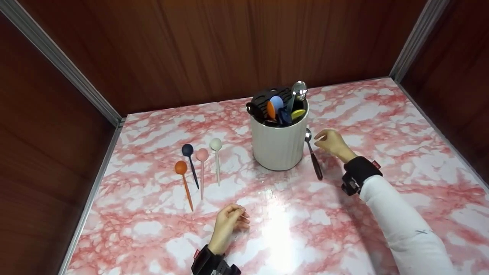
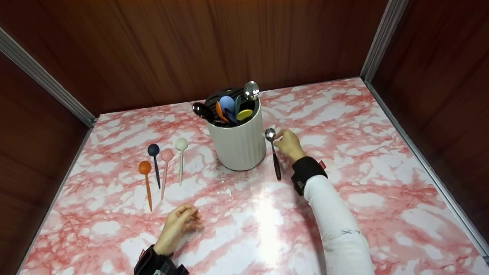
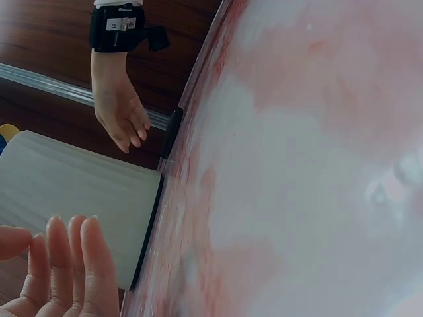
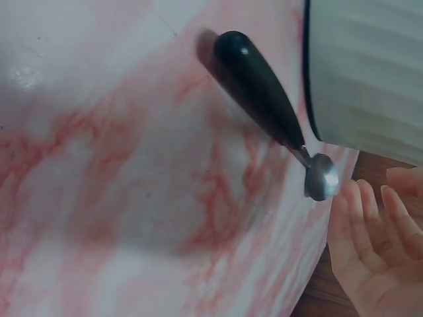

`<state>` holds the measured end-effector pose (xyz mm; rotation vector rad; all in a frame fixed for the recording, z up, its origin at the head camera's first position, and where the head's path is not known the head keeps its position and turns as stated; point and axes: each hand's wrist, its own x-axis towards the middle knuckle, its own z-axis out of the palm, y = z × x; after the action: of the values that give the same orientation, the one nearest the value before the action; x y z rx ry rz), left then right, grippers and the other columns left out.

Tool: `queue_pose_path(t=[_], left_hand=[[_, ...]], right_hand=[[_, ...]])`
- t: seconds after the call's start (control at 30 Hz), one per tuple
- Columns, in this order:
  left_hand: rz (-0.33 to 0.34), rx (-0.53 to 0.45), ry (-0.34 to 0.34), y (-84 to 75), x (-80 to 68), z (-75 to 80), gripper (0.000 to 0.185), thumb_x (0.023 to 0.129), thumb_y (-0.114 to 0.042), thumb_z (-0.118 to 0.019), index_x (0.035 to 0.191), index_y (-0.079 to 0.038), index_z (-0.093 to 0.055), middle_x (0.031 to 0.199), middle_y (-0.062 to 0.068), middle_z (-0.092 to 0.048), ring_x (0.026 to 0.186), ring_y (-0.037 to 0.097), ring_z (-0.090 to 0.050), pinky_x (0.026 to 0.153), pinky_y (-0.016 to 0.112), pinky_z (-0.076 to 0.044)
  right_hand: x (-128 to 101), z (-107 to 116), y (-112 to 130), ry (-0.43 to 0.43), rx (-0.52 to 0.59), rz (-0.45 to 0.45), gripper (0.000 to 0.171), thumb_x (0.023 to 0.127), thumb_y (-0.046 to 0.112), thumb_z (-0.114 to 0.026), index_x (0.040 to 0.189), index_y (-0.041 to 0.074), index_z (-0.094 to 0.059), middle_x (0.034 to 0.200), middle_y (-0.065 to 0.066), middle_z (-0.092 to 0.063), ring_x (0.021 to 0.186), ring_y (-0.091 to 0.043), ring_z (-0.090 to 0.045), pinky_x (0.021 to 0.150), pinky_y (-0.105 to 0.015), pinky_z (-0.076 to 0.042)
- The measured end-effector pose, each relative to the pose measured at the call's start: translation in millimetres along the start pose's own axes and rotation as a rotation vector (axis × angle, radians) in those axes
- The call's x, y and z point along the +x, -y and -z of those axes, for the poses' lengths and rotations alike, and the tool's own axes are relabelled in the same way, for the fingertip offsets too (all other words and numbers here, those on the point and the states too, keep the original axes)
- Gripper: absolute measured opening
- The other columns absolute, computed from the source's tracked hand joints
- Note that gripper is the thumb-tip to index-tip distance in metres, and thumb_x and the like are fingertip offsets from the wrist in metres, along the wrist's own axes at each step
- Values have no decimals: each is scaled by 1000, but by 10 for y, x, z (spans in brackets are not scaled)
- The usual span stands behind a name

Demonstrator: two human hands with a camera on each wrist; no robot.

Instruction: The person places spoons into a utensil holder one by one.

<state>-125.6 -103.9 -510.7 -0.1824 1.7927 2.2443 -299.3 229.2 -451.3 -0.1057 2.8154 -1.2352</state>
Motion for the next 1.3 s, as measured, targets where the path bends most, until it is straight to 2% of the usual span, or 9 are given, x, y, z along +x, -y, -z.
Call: queue_pose_path(t=[0.13,0.27,0.37,0.43,0.53,0.63,0.87,1.13,1.3], left_hand=[[-2,-1,4,-1,2,-2,9,90,-7,-52,92,1,-55,72,-1,-60,61,10,-60,57,23,-55],[-2,-3,4,5,2,-2,8,90,-7,-52,91,0,-55,72,-1,-60,61,10,-60,57,23,-55],[-1,-6,0,8,1,-2,7,90,-7,-52,90,-1,-55,72,-1,-60,60,10,-60,58,24,-55],[-1,-6,-2,10,1,-4,7,90,-7,-52,90,-1,-55,72,-1,-60,60,9,-60,58,24,-55],[0,-5,-4,12,4,-5,7,90,-7,-52,90,-1,-55,72,-1,-60,61,10,-60,58,24,-56],[0,-2,-7,15,5,-3,8,90,-7,-52,91,0,-55,72,-1,-60,61,10,-60,58,24,-56],[-2,-4,-9,34,5,0,8,90,-8,-52,91,0,-56,72,0,-61,60,10,-60,58,25,-56],[-8,11,-14,32,0,7,10,90,-8,-52,92,1,-55,72,0,-60,61,10,-61,58,24,-56],[0,2,-14,40,3,16,10,91,-9,-52,91,0,-56,72,-1,-60,60,10,-61,57,24,-55]], right_hand=[[-13,-51,-25,-14,-41,-11,30,78,4,-56,102,-13,-59,91,-29,-64,67,-9,-55,59,-13,-41],[-18,-120,-54,3,-50,-28,31,77,3,-56,103,-14,-57,79,-24,-65,54,-5,-55,52,-13,-43],[-14,-173,-76,8,-107,-35,32,78,6,-57,104,-13,-56,75,-20,-65,54,-9,-56,57,-20,-46],[-13,-204,-89,7,-157,-38,33,80,9,-57,105,-13,-56,80,-23,-64,63,-19,-59,67,-29,-49],[-19,-245,-103,17,-203,-44,35,81,11,-57,105,-14,-55,94,-30,-63,83,-35,-59,83,-44,-48],[-29,-293,-119,7,-227,-49,35,80,10,-57,104,-15,-54,102,-33,-61,93,-42,-56,89,-50,-45],[-17,-406,-133,-51,-265,-51,28,79,9,-60,93,-14,-56,95,-32,-61,90,-44,-57,84,-50,-46],[2,-410,-139,-52,-244,-82,23,77,6,-58,86,-14,-64,92,-30,-64,89,-44,-59,85,-49,-48],[8,-395,-133,-46,-233,-100,22,75,7,-60,83,-12,-67,89,-28,-67,83,-40,-60,83,-48,-49]])
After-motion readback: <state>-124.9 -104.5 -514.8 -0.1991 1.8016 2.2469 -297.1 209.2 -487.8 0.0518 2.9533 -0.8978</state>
